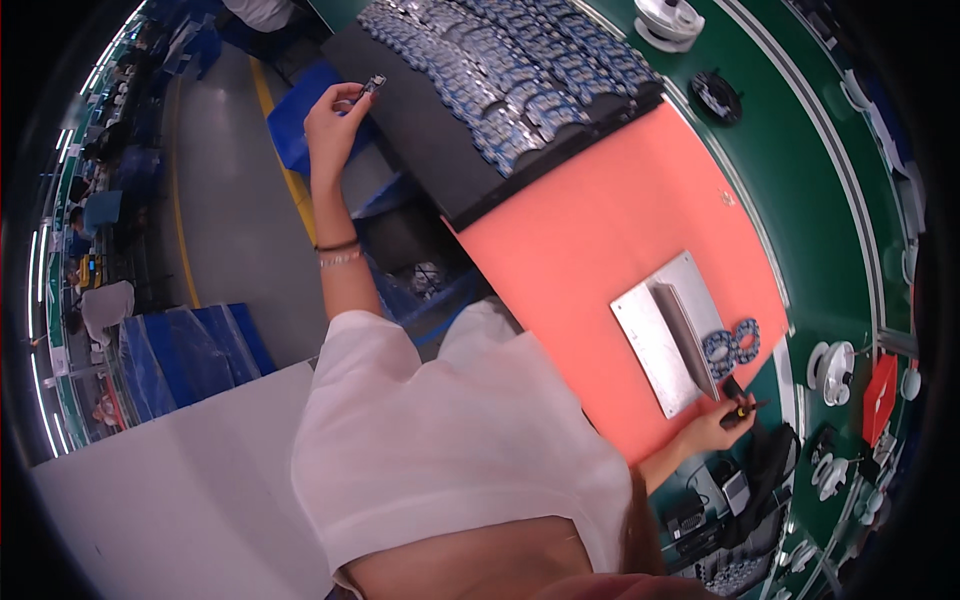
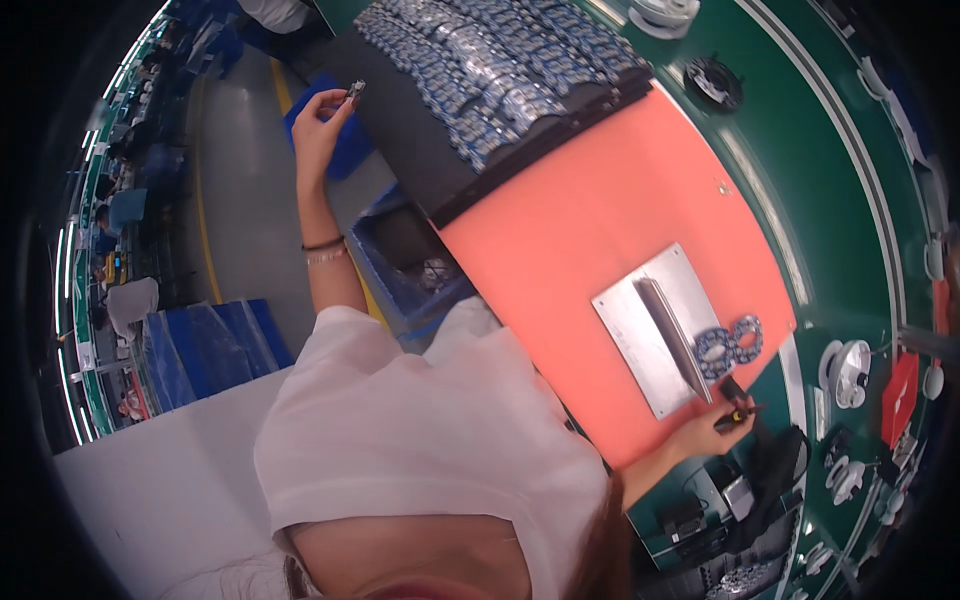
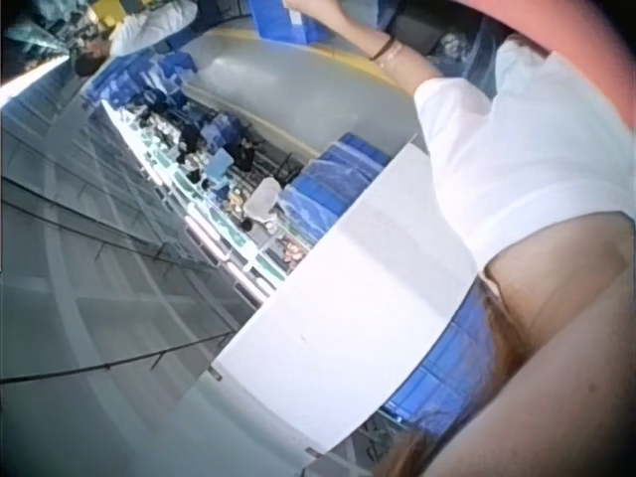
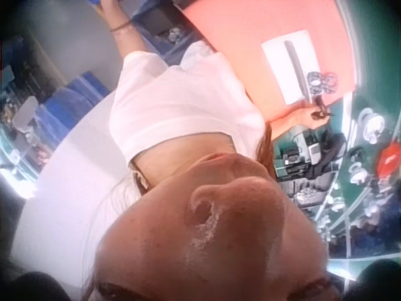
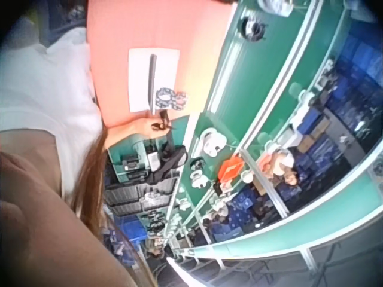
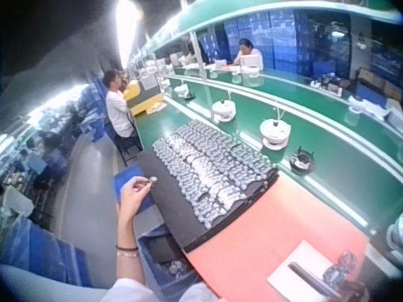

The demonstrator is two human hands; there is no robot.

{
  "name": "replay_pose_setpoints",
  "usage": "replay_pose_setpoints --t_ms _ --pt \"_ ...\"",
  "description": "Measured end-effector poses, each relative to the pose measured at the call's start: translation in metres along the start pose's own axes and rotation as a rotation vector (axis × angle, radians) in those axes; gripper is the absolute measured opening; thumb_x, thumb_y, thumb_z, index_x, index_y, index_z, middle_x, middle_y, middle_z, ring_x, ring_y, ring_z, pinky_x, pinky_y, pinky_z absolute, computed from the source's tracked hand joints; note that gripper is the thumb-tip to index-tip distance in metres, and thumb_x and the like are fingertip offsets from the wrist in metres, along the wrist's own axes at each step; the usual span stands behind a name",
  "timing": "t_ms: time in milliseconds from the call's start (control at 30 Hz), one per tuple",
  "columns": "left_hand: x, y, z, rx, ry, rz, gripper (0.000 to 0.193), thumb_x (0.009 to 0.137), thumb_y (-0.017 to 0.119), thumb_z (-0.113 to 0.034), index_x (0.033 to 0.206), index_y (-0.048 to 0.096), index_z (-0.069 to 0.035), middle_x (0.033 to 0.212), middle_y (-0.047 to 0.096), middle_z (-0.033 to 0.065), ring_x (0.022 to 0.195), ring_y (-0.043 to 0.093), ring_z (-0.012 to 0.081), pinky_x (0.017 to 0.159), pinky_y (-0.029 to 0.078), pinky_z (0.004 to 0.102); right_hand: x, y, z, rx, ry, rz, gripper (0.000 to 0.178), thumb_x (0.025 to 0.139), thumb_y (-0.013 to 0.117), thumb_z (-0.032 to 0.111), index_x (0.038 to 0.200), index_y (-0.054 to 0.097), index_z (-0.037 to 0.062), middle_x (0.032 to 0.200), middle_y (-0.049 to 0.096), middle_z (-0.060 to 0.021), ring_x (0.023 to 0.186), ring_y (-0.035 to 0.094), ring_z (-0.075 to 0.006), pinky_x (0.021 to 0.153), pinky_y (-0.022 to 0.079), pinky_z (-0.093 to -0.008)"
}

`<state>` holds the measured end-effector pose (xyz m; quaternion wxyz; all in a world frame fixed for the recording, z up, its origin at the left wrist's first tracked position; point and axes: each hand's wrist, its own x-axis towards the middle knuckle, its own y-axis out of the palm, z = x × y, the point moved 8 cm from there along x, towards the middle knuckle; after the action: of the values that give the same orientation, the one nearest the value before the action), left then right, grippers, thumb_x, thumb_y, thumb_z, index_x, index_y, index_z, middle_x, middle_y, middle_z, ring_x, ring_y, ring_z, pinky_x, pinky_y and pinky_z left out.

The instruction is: The recorder is assembling small circuit board components and metal housings on an assembly line using pliers.

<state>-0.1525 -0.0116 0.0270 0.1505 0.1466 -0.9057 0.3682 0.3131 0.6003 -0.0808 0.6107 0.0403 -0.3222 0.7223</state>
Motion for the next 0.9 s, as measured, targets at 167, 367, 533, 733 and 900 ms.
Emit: replay_pose_setpoints --t_ms 167,367,533,733,900 --pt "0.106 0.017 0.100 0.179 -0.079 -0.098 0.038 0.077 0.085 -0.036 0.100 0.076 -0.008 0.093 0.077 0.0074 0.085 0.073 0.0200 0.079 0.054 0.0326 -0.003 -0.005 0.007 -0.228 -0.106 -0.045 0.029 0.097 0.063 0.004 0.123 0.061 -0.0104 0.116 0.071 -0.0167 0.103 0.069 -0.0267 0.094 0.053 -0.0364" --pt "0.205 0.040 0.177 0.396 -0.194 -0.182 0.037 0.076 0.084 -0.040 0.102 0.077 -0.015 0.099 0.077 0.0058 0.097 0.073 0.0269 0.086 0.056 0.0403 -0.005 -0.002 0.018 -0.406 -0.125 -0.076 0.030 0.096 0.067 0.008 0.122 0.065 -0.0066 0.117 0.070 -0.0193 0.104 0.069 -0.0317 0.092 0.053 -0.0382" --pt "0.254 0.052 0.215 0.460 -0.193 -0.125 0.039 0.074 0.085 -0.043 0.102 0.078 -0.018 0.099 0.077 0.0029 0.098 0.073 0.0244 0.087 0.055 0.0395 -0.011 0.001 0.018 -0.443 -0.130 -0.083 0.033 0.094 0.070 0.010 0.123 0.064 -0.0034 0.114 0.069 -0.0171 0.103 0.068 -0.0298 0.091 0.053 -0.0375" --pt "0.284 0.056 0.287 0.316 -0.282 -0.064 0.039 0.073 0.085 -0.043 0.105 0.079 -0.022 0.105 0.077 -0.0003 0.102 0.071 0.0187 0.093 0.052 0.0369 -0.012 0.015 0.017 -0.407 -0.117 0.050 0.036 0.090 0.072 0.004 0.124 0.064 -0.0007 0.113 0.068 -0.0136 0.099 0.068 -0.0246 0.082 0.056 -0.0340" --pt "0.291 0.061 0.313 -0.028 -0.248 0.003 0.038 0.073 0.090 -0.029 0.106 0.079 -0.014 0.106 0.076 0.0066 0.100 0.070 0.0162 0.091 0.052 0.0305 -0.015 0.014 0.013 -0.443 -0.119 0.021 0.035 0.090 0.072 0.004 0.124 0.065 -0.0004 0.113 0.067 -0.0132 0.098 0.067 -0.0235 0.079 0.056 -0.0337"
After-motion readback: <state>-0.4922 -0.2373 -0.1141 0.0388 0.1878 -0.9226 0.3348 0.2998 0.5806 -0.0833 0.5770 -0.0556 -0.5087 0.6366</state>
